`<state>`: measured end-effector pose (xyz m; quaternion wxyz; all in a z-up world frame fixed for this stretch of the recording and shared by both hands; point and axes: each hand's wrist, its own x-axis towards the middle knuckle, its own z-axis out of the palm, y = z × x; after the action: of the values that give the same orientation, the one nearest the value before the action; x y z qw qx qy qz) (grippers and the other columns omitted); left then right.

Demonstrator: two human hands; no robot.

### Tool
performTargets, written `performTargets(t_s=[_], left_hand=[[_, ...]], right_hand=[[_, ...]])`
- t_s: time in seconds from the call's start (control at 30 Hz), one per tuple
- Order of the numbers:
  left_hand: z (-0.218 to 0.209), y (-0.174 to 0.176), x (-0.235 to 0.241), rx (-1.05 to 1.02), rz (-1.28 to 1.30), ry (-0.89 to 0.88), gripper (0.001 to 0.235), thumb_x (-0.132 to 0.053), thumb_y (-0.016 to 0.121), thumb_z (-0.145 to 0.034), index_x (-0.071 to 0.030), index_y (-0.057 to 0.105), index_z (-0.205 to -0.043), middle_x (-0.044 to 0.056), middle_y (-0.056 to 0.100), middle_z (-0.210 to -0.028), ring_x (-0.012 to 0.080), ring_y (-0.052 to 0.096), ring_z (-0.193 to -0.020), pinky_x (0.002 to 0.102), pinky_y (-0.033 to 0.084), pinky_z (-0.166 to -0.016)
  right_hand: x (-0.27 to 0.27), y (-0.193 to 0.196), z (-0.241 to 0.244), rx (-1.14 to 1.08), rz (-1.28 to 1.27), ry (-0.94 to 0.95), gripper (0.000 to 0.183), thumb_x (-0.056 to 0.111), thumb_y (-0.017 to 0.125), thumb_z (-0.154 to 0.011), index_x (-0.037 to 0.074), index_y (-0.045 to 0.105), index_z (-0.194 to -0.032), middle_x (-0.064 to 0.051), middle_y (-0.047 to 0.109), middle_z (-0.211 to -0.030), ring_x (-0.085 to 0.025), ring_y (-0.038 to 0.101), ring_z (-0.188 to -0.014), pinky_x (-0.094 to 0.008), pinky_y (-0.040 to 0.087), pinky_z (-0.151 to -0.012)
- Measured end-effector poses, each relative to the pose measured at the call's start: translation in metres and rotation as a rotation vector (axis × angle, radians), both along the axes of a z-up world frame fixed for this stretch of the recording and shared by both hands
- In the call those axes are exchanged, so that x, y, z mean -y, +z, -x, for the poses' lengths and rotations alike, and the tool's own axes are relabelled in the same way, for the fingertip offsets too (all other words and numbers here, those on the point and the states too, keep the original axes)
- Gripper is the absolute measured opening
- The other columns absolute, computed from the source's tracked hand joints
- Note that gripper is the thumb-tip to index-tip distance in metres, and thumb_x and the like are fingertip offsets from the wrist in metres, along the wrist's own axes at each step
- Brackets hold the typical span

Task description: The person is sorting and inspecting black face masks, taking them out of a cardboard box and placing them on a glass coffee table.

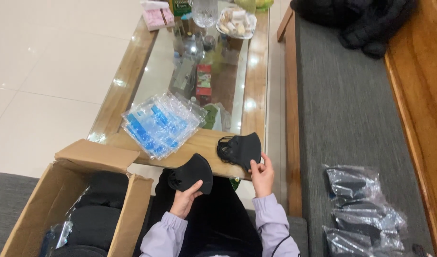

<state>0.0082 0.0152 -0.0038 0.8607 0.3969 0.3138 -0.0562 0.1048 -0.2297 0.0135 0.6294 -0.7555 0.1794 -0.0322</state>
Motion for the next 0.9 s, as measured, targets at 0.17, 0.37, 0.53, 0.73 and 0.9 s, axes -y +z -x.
performTargets(t_s=[0.17, 0.37, 0.53, 0.73, 0.9], left_hand=[[0.000, 0.004, -0.001, -0.006, 0.017, 0.002, 0.044, -0.001, 0.079, -0.083, -0.005, 0.073, -0.126, 0.016, 0.077, -0.120, 0.0290, 0.073, -0.109, 0.039, 0.058, -0.084], [0.001, 0.006, -0.003, -0.036, 0.054, 0.003, 0.053, 0.000, 0.078, -0.082, -0.007, 0.069, -0.133, 0.017, 0.076, -0.125, 0.0312, 0.071, -0.114, 0.045, 0.057, -0.090], [0.003, 0.016, -0.005, -0.035, 0.066, -0.010, 0.052, -0.001, 0.078, -0.083, -0.005, 0.069, -0.133, 0.017, 0.076, -0.122, 0.0317, 0.071, -0.111, 0.044, 0.057, -0.086], [0.002, 0.007, -0.004, -0.052, 0.083, 0.003, 0.056, -0.001, 0.080, -0.081, -0.006, 0.068, -0.136, 0.015, 0.076, -0.125, 0.0316, 0.071, -0.108, 0.041, 0.057, -0.076], [0.002, 0.001, -0.001, -0.141, 0.021, -0.065, 0.054, -0.004, 0.086, -0.077, -0.002, 0.073, -0.129, 0.015, 0.078, -0.118, 0.0285, 0.071, -0.098, 0.038, 0.057, -0.067]], right_hand=[[-0.005, 0.013, 0.004, 0.042, 0.214, 0.029, 0.060, 0.017, 0.067, -0.093, 0.012, 0.051, -0.151, 0.004, 0.052, -0.060, -0.009, 0.053, -0.062, -0.029, 0.048, -0.082], [-0.006, 0.016, 0.005, -0.005, 0.337, 0.033, 0.047, 0.023, 0.070, -0.092, 0.020, 0.067, -0.138, 0.005, 0.047, -0.062, -0.010, 0.053, -0.063, -0.031, 0.050, -0.076], [-0.009, 0.022, 0.007, -0.048, 0.299, 0.030, 0.045, 0.023, 0.068, -0.093, 0.020, 0.068, -0.138, 0.003, 0.045, -0.064, -0.011, 0.052, -0.063, -0.030, 0.049, -0.073], [-0.031, 0.046, 0.030, 0.156, 0.387, 0.060, 0.046, 0.022, 0.064, -0.097, 0.013, 0.063, -0.142, 0.003, 0.042, -0.067, -0.012, 0.047, -0.064, -0.030, 0.046, -0.072], [-0.072, 0.026, 0.052, 0.300, 0.326, 0.376, 0.048, 0.025, 0.077, -0.087, 0.017, 0.068, -0.133, 0.000, 0.070, -0.095, -0.011, 0.066, -0.071, -0.027, 0.057, -0.070]])
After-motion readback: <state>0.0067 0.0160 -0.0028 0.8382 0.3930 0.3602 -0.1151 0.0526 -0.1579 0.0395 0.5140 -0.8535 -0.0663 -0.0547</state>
